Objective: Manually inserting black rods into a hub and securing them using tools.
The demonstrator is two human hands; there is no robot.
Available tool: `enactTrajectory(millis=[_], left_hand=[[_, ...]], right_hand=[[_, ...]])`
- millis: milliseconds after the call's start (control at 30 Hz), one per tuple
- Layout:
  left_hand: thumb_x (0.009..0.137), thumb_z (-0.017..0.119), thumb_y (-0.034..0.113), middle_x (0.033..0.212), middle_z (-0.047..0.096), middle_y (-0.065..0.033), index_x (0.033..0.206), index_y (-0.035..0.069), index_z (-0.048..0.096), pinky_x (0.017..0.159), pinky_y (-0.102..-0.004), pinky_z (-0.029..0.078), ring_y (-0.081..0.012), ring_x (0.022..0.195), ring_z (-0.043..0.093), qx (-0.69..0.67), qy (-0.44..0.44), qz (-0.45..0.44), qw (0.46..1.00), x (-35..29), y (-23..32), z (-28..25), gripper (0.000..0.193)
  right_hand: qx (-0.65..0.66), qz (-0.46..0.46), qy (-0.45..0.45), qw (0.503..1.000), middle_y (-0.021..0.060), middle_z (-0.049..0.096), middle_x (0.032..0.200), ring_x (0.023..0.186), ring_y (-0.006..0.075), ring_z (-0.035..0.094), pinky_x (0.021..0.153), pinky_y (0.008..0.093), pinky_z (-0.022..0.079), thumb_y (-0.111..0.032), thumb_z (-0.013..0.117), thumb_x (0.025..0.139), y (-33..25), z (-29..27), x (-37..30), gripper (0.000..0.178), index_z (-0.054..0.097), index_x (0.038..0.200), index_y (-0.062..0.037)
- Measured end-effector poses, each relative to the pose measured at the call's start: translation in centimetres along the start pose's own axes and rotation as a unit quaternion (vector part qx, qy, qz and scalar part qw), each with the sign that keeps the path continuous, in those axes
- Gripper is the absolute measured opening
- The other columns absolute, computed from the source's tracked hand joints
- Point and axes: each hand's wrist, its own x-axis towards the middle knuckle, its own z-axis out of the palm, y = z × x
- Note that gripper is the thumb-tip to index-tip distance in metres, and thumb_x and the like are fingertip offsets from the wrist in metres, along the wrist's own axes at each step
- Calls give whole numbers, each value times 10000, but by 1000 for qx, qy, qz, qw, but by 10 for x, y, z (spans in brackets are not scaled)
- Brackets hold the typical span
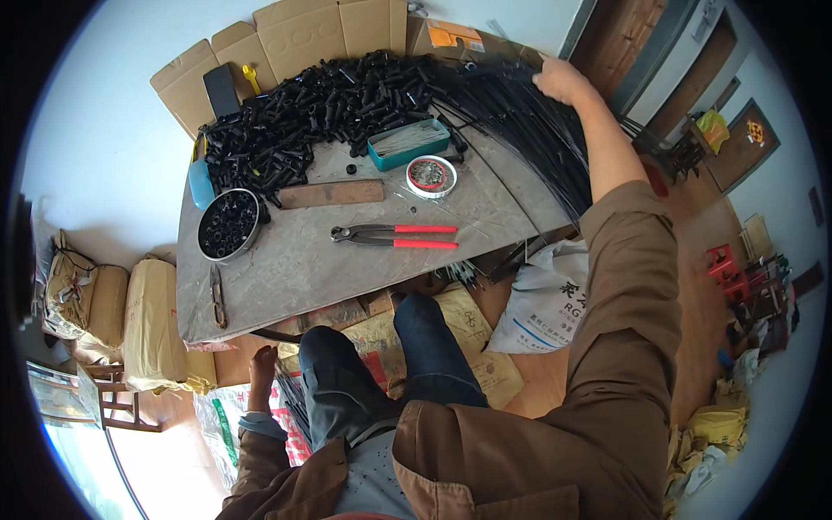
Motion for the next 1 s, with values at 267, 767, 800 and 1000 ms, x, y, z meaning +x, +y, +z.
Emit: enactTrajectory(millis=[267, 767, 800, 1000], left_hand=[[931, 545, 291, 904, 671, -100, 1099, -35, 626, 714, -305, 500, -154, 793, 624, -195, -211, 86, 954, -36, 99, -15, 376], [959, 530, 343, 1030, 627, -113, 1176, -30, 504, 802, -348, 503, -212, 945, 620, -553, -226, 245, 764, -132, 463, -50, 432], [952, 546, 317, 978, 621, -96, 1092, -13, 526, 763, -339, 509, -193, 886, 618, -574, -171, 217, 771, -128, 465, -53, 359], [921, 580, 306, 897, 620, -113, 1049, -33, 539, 651, -310, 516, -185, 695, 615, -577, -79, 276, 764, -93, 489, -103, 366]], right_hand=[[188, -40, 14, 981, -15, 465, 560, 421, 76, 389, 344, 245, 286, -227, 562, 863, -34, -92, -40, 267, 491, 672, -55], [361, -243, -167, 885, 42, 551, 652, 550, 112, 523, 521, 277, 426, -229, 558, 927, -209, -10, -279, 231, 556, 839, -16], [383, -180, -251, 871, -2, 526, 647, 520, 77, 480, 493, 246, 398, -254, 554, 943, -210, -3, -285, 219, 557, 896, -40], [558, -205, -298, 747, -8, 486, 660, 513, 81, 489, 475, 232, 424, -313, 520, 970, -214, 68, -287, 278, 531, 925, -39]])
